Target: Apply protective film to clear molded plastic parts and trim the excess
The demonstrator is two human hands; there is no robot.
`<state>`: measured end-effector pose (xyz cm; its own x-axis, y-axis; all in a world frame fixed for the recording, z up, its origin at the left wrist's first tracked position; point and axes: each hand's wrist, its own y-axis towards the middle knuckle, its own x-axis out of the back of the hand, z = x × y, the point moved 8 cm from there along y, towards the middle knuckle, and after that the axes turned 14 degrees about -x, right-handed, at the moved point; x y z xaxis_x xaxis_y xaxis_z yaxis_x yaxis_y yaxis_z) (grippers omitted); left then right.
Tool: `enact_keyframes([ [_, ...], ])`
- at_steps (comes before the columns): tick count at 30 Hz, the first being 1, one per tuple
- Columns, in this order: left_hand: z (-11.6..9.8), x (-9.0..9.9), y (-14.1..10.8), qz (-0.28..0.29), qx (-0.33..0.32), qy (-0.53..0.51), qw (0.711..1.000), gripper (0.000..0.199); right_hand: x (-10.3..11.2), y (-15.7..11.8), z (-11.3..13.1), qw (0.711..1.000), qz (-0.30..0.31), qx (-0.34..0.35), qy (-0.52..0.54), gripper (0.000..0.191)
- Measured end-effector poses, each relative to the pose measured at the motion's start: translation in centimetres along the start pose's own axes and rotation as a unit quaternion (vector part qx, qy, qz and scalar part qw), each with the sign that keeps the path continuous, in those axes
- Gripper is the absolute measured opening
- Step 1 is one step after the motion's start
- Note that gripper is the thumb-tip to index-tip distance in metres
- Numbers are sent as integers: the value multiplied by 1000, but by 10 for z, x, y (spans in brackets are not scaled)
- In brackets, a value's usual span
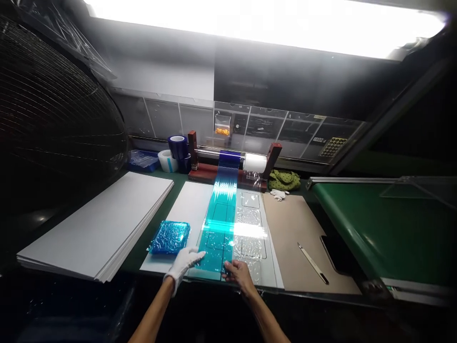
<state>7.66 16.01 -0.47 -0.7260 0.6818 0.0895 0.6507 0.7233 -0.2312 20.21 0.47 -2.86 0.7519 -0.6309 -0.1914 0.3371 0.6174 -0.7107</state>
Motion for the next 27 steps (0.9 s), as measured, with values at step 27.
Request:
enact_keyframes([
  [27, 118, 39, -126, -118, 147, 37, 981, 55, 180, -71, 9, 910, -341, 86, -220, 25],
])
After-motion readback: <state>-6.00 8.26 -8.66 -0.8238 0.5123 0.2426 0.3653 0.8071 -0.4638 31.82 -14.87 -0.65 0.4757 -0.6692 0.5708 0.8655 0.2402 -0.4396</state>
